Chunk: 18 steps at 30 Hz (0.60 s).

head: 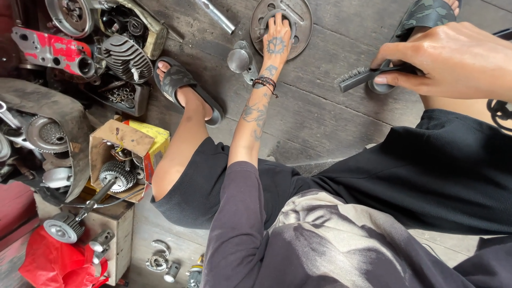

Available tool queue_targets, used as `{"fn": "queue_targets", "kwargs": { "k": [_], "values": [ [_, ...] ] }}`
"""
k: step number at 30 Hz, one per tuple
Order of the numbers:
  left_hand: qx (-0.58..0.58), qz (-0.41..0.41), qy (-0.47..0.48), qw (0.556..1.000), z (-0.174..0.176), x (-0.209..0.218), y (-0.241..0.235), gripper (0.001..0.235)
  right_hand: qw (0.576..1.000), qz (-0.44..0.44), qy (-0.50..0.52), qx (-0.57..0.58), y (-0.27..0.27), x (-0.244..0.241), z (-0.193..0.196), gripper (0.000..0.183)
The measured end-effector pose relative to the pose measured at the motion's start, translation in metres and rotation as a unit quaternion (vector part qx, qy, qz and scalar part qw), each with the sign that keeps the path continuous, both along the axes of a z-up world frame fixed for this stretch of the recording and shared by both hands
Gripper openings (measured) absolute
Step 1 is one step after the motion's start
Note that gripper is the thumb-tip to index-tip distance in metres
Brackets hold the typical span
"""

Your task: Cleaning a motorcycle engine piston using a wire brush to remove carbon deposits

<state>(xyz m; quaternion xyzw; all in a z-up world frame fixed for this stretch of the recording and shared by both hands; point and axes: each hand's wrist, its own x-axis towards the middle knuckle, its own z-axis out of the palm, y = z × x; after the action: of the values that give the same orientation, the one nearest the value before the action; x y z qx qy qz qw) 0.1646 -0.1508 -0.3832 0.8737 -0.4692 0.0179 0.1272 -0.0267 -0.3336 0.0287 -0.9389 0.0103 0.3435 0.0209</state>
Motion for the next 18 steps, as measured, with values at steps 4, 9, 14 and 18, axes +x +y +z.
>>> {"fn": "queue_targets", "kwargs": {
  "k": [4,9,14,18],
  "values": [
    [0.02,0.035,0.003,0.999,0.02,0.018,0.012,0.061,1.0,-0.002,-0.018,0.0,0.0,-0.003,0.0,0.028],
    [0.141,0.166,0.125,0.968,0.018,0.057,0.065,0.089,0.998,-0.01,-0.058,0.032,-0.003,-0.01,-0.001,0.025],
    [0.273,0.179,0.212,0.921,0.003,0.064,0.099,0.085,0.996,0.018,-0.077,0.034,-0.005,-0.014,-0.007,0.021],
    [0.244,0.18,0.246,0.921,0.03,0.065,0.091,0.053,0.998,0.015,-0.047,0.025,-0.007,-0.013,-0.006,0.021]
  ]
}}
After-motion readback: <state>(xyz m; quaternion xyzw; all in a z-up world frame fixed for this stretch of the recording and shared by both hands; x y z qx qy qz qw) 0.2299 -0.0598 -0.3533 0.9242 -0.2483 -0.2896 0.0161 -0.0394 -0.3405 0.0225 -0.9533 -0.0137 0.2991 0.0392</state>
